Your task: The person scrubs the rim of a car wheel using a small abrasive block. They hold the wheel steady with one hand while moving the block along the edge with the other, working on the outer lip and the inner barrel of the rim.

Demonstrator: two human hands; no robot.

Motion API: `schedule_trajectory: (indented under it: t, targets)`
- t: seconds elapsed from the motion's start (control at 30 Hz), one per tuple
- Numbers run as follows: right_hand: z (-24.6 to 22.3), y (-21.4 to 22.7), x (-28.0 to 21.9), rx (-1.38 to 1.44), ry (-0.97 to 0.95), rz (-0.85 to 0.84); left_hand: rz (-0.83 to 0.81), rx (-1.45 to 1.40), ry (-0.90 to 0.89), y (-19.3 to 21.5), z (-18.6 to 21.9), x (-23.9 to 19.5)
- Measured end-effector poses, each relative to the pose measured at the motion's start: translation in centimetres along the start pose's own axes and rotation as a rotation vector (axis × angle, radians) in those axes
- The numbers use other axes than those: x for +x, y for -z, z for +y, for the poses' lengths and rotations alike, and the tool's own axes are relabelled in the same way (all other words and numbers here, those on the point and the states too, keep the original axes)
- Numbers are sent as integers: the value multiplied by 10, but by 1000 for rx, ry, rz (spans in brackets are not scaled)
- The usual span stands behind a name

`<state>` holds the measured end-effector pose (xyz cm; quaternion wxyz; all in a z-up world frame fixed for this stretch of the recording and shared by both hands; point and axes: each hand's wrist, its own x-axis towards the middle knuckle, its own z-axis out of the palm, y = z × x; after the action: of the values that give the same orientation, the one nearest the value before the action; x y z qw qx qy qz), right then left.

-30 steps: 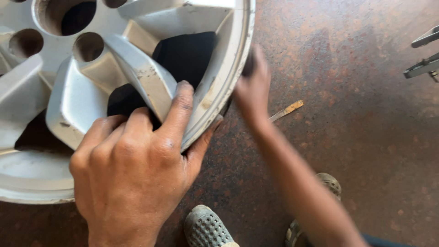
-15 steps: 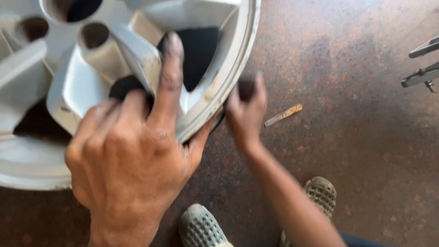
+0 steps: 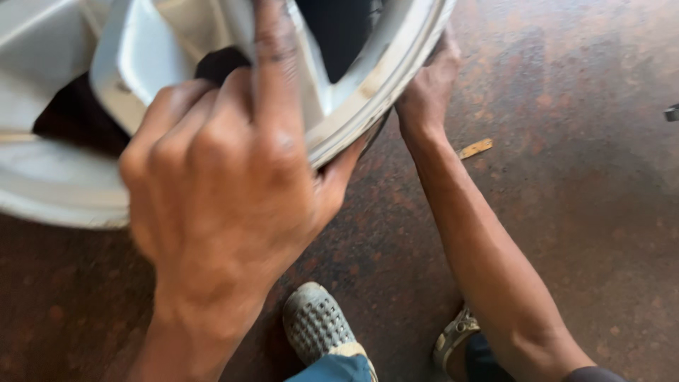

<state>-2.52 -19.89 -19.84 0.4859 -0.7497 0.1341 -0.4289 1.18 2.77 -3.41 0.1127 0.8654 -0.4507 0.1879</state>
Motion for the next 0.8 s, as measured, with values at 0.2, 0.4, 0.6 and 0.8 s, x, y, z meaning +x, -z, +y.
schedule_trajectory:
  t: [0.2, 0.4, 0.6, 0.8]
  targets:
    - [-17, -8, -70, -46, -390, 118, 35, 19, -1, -2, 2, -4]
    - [12, 0, -19, -50, -166, -20, 12, -49, -11, 0, -2, -7]
    - [-1, 1, -64, -79, -169, 35, 62, -29, -26, -4, -1, -6]
    - [80, 19, 14, 198, -285, -85, 79, -20, -27, 0, -2, -8]
